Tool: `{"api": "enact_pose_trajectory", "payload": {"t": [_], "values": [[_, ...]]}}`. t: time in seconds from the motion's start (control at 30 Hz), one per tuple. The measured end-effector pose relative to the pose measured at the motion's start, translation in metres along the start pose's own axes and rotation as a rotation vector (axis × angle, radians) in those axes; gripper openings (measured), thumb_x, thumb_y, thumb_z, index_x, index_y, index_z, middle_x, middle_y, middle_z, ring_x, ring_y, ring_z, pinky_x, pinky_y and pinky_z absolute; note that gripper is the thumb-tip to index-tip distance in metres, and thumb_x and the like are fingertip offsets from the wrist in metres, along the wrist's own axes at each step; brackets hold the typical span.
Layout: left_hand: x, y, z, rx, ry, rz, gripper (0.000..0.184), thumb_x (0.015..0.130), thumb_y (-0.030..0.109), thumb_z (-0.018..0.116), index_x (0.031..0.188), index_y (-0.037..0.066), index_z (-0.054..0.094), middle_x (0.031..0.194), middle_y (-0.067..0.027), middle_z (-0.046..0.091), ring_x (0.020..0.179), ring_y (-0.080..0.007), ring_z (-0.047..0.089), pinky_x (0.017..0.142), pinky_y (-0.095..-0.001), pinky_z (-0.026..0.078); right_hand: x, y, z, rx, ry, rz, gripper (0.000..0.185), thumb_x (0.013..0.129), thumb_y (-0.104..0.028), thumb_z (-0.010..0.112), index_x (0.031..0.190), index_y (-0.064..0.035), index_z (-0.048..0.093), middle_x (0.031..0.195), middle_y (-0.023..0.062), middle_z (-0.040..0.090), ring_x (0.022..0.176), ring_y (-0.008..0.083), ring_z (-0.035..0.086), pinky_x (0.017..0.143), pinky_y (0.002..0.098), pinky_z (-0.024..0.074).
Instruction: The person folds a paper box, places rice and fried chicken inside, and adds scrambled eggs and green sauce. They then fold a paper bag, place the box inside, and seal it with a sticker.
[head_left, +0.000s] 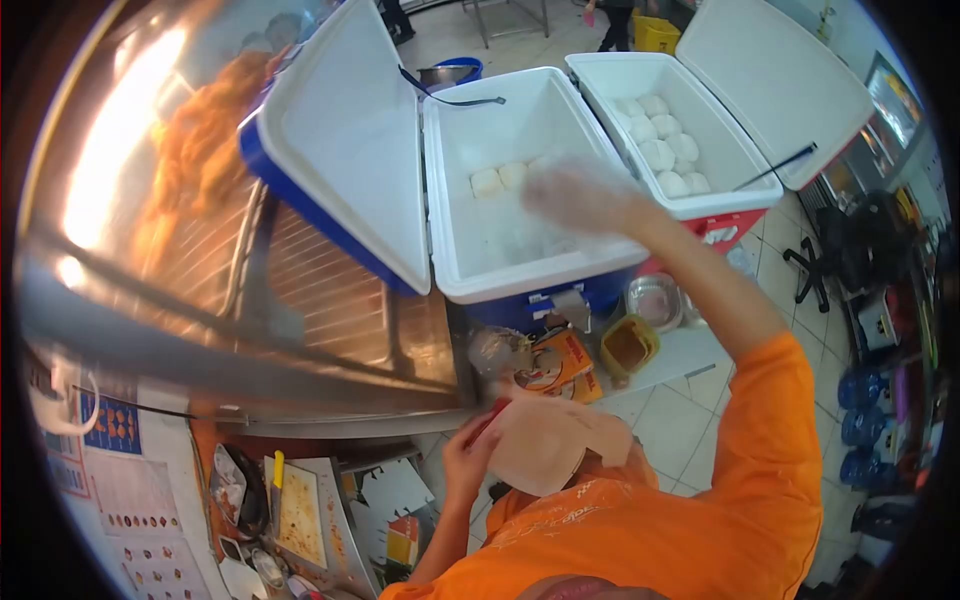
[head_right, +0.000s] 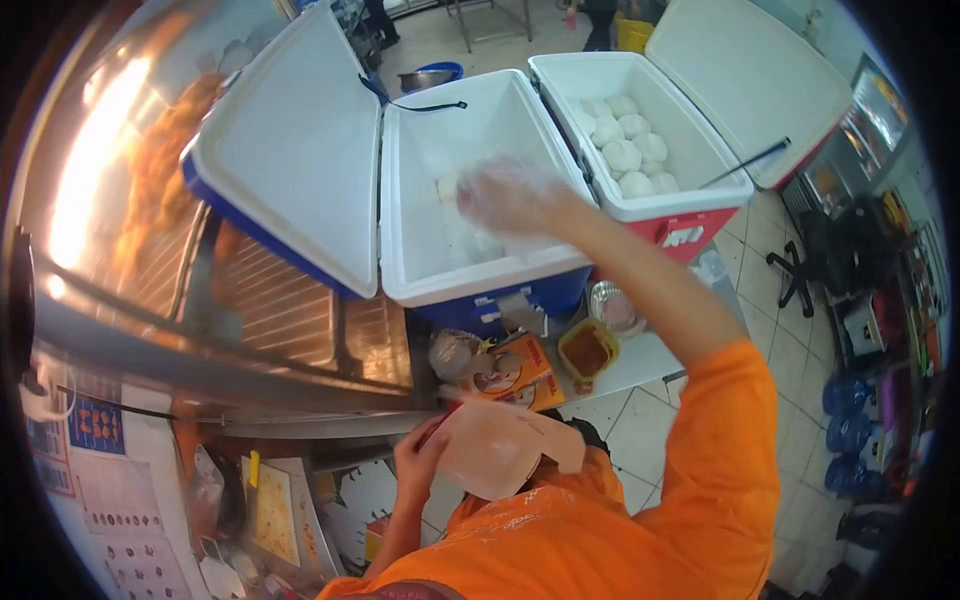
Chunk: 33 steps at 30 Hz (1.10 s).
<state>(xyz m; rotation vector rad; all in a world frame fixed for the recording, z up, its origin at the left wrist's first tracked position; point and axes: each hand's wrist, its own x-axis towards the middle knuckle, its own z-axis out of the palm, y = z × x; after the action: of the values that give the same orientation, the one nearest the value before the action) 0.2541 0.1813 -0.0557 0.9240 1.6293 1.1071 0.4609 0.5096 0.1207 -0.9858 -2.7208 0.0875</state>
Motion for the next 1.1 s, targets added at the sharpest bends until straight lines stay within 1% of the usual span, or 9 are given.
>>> {"api": "enact_pose_trajectory", "payload": {"t": [0.03,0.13,0.33,0.47,0.63,0.73,0.8,0.93,1.1], "values": [[-0.005,-0.004,0.001,-0.006,0.018,-0.016,0.027,0.091,0.009,0.063,0.114,-0.004,0.065,0.108,-0.0093,0.066,0.099,-0.0138,0.060,0.089,-0.0262,0.046,0.043,0.041,0.021,0.005,-0.012,-0.103,0.022,0.085,-0.025,0.055,0.089,-0.0085,0.068,0.089,0.0144,0.068,0.082,0.0346,0.065,0.075,0.0457,0.0506],[-0.029,-0.025,-0.001,-0.276,0.344,-0.289,0.026,0.091,0.013,0.065,0.111,-0.003,0.065,0.105,-0.0059,0.066,0.098,-0.0109,0.059,0.086,-0.0253,0.046,0.150,0.120,0.067,-0.079,-0.623,0.059,0.033,0.073,-0.034,0.072,0.093,-0.0084,0.072,0.097,0.0163,0.069,0.091,0.0304,0.065,0.082,0.0376,0.0513],[-0.104,-0.045,-0.013,-0.222,0.678,-0.116,0.020,0.092,0.014,0.065,0.108,0.002,0.060,0.100,-0.0037,0.066,0.093,-0.0111,0.060,0.083,-0.0239,0.046,0.184,0.186,0.212,-0.217,-0.714,-0.231,0.047,0.071,-0.038,0.075,0.106,-0.0097,0.065,0.107,0.0153,0.066,0.099,0.0310,0.063,0.088,0.0384,0.0484],[-0.142,-0.051,-0.016,-0.297,0.863,-0.108,0.019,0.092,0.013,0.064,0.109,0.005,0.059,0.094,-0.0003,0.064,0.087,-0.0097,0.059,0.079,-0.0224,0.046,0.178,0.218,0.255,-0.380,-0.830,-0.228,0.057,0.069,-0.041,0.078,0.115,-0.0106,0.061,0.113,0.0147,0.064,0.103,0.0314,0.061,0.092,0.0389,0.0464],[-0.148,-0.038,-0.034,-0.198,0.822,-0.129,0.021,0.100,0.021,0.051,0.116,0.010,0.056,0.100,-0.0014,0.060,0.093,-0.0100,0.055,0.084,-0.0252,0.044,0.173,0.220,0.251,-0.423,-0.862,-0.302,0.071,0.067,-0.044,0.081,0.125,-0.0117,0.056,0.121,0.0139,0.062,0.109,0.0320,0.058,0.098,0.0395,0.0439],[-0.145,-0.064,-0.057,0.019,0.883,0.045,0.032,0.102,0.028,0.045,0.127,0.009,0.052,0.122,-0.0063,0.056,0.115,-0.0161,0.049,0.100,-0.0287,0.036,0.185,0.214,0.191,-0.357,-0.870,-0.470,0.080,0.066,-0.046,0.082,0.132,-0.0123,0.052,0.125,0.0134,0.060,0.113,0.0323,0.057,0.101,0.0399,0.0424],[-0.148,-0.052,-0.069,-0.133,0.850,-0.035,0.039,0.103,0.033,0.042,0.132,0.008,0.049,0.130,-0.0069,0.053,0.123,-0.0181,0.046,0.105,-0.0295,0.032,0.183,0.185,0.109,-0.202,-0.872,-0.658,0.086,0.065,-0.047,0.083,0.136,-0.0127,0.050,0.128,0.0131,0.059,0.115,0.0325,0.056,0.103,0.0402,0.0415],[-0.149,-0.040,-0.077,-0.256,0.821,-0.112,0.051,0.102,0.045,0.037,0.137,0.008,0.045,0.133,-0.0092,0.051,0.124,-0.0201,0.045,0.107,-0.0300,0.031,0.056,0.017,-0.066,0.073,-0.518,-0.209,0.081,0.064,-0.042,0.082,0.133,-0.0112,0.052,0.121,0.0131,0.062,0.111,0.0304,0.059,0.099,0.0382,0.0441],[-0.155,-0.034,-0.093,-0.342,0.672,0.019,0.066,0.101,0.054,0.032,0.143,0.004,0.036,0.142,-0.0134,0.044,0.131,-0.0236,0.040,0.110,-0.0323,0.028,-0.081,-0.251,-0.083,0.445,-0.580,-0.517,0.075,0.063,-0.036,0.081,0.128,-0.0093,0.055,0.112,0.0131,0.066,0.105,0.0277,0.063,0.093,0.0357,0.0475]]}}
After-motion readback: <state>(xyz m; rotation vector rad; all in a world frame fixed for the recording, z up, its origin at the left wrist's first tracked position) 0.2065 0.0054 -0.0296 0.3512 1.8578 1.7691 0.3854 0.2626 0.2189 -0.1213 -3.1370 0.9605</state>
